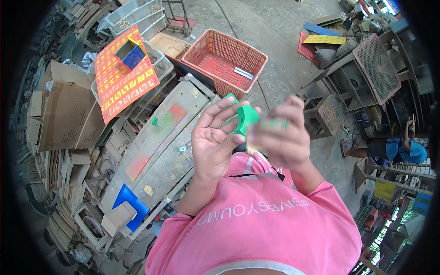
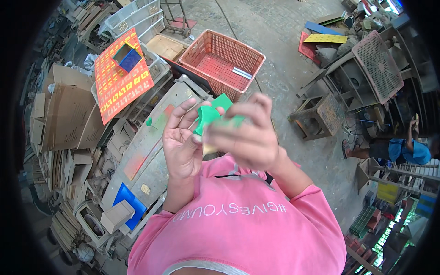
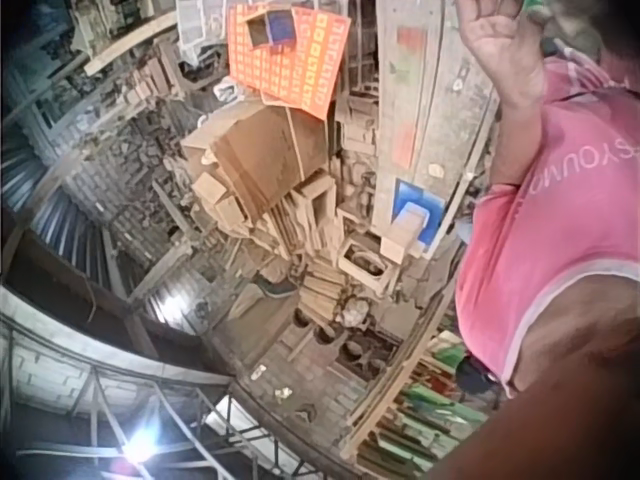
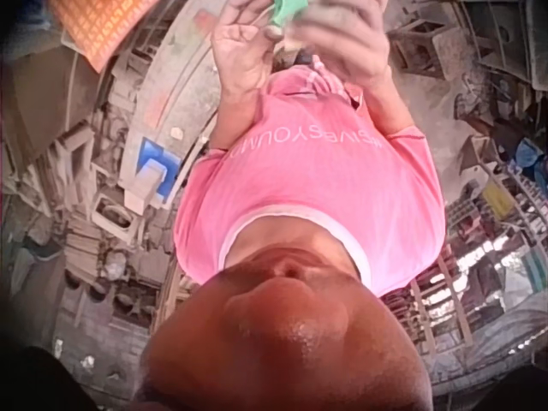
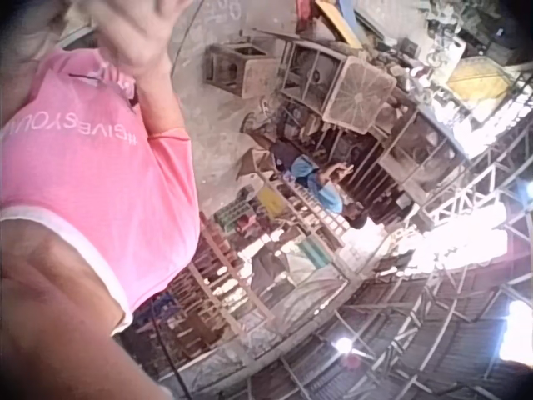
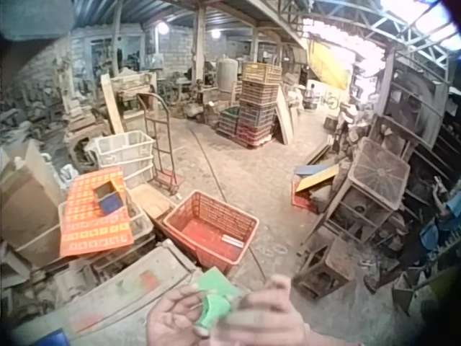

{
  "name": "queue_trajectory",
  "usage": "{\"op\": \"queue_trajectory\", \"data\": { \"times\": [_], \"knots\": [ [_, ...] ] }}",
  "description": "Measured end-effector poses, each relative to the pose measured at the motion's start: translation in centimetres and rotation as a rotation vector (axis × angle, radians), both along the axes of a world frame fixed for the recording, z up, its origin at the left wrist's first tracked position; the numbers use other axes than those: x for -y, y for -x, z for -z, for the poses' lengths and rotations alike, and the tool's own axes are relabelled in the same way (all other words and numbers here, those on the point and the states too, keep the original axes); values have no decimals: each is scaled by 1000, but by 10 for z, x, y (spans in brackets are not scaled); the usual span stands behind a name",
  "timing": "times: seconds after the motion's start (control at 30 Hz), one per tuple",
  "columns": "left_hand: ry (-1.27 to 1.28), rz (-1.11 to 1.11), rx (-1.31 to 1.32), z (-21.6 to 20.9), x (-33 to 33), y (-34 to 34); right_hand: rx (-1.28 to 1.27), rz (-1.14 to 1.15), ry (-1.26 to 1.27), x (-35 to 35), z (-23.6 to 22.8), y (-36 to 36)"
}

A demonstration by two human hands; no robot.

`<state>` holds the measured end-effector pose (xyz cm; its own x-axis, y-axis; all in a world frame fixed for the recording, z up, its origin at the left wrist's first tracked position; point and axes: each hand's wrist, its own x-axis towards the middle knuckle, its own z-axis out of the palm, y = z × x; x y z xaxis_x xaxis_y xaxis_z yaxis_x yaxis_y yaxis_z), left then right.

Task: The person sands a small green plastic part with a sanding block, then uses a pencil to mark it. They continue sanding the part and place it on the table. A coworker in the background works with wooden blocks.

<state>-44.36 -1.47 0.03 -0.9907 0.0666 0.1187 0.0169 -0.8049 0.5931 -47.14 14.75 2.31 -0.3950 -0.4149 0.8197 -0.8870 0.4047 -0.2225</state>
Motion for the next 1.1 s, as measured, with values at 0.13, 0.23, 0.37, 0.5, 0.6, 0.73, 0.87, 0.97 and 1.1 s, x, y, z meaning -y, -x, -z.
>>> {"op": "queue_trajectory", "data": {
  "times": [0.13, 0.23, 0.37, 0.5, 0.6, 0.73, 0.87, 0.97, 1.1],
  "knots": [
    [18, -22, -17, 3, -1, -1, 15, -3, 25, 2, -3, 6],
    [42, -34, -44, -3, -1, -2, 33, -43, 8, 5, -7, -9],
    [122, -75, -35, -5, 1, -5, -49, 64, 37, 4, -2, 12],
    [82, -82, -92, -8, 0, -7, -52, -9, 3, 8, -5, -6],
    [90, -68, -74, -9, 3, -12, -71, 87, 42, 5, 0, 10],
    [39, -53, -68, -11, 4, -13, -53, -35, -33, 8, -10, -14],
    [91, -49, -51, -11, 7, -15, -88, 74, 35, 5, -6, 5],
    [15, -18, -64, -11, 7, -19, -82, -36, -39, 7, -13, -18],
    [-40, 32, -46, -13, 10, -21, -94, 127, 12, -3, -10, 3]
  ]
}}
